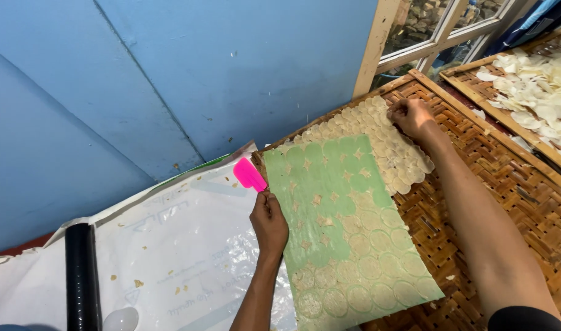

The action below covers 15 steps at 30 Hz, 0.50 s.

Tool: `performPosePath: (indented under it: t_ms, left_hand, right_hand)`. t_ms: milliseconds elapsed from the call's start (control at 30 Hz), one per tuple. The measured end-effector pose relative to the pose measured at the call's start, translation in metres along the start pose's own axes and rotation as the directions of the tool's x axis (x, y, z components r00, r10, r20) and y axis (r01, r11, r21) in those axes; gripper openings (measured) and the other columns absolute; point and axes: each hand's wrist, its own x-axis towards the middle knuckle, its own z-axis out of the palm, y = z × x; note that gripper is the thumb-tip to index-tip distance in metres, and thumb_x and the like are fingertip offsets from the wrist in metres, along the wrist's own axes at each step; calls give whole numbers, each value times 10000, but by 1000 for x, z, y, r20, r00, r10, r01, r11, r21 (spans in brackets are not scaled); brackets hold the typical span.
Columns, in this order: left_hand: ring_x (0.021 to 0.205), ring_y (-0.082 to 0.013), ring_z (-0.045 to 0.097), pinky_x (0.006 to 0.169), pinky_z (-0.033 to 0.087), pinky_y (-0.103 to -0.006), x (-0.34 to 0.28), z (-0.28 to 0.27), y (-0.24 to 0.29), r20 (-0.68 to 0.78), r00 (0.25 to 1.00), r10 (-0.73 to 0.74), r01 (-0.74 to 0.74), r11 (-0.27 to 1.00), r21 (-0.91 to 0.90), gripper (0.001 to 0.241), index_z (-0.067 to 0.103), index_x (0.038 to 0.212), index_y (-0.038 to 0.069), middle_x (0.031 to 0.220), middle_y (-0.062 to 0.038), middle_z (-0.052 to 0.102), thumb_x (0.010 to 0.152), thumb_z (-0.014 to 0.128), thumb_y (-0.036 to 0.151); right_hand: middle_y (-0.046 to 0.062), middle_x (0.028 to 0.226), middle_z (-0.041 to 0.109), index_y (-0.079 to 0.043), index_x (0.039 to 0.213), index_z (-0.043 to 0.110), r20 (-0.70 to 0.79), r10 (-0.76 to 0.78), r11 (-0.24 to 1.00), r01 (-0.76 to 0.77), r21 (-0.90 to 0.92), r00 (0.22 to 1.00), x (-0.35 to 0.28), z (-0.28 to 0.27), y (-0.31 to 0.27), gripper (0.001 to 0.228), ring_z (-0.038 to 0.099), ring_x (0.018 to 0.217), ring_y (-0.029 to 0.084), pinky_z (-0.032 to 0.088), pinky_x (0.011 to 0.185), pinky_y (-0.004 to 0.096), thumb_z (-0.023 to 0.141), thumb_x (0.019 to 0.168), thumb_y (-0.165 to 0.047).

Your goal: Peeling small circular dough pieces from a stencil sheet and placing them onto a bamboo drying rack.

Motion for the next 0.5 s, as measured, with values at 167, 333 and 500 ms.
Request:
performPosePath:
  t_ms: [167,333,500]
  left_hand:
    - [571,-92,391,525,344,-317,0,0,2,-3,1000,-17,17,1000,6,222,608,924,-8,601,-23,448,1035,510,158]
    - [567,-89,388,523,339,-314,1,0,4,3,999,-33,33,999,13,227,611,922,-9,597,-18,445,1036,512,160]
    - [560,-92,371,522,328,-319,0,-1,7,27,998,-57,57,998,12,246,615,925,-6,590,-17,438,1048,500,174]
  right_hand:
    - [93,1020,774,-91,1113,773,-137,21,991,-2,131,990,-9,11,-5,208,720,850,225,581,832,393,750,954,-223]
    - [96,1090,765,-122,1162,778,-214,-27,995,46,87,976,-18,16,-6,224,717,871,235,577,867,407,722,993,-257]
    - [206,1212,669,-105,1272,727,-191,-19,997,32,66,981,-32,8,-21,341,661,957,318,579,865,442,688,994,-297]
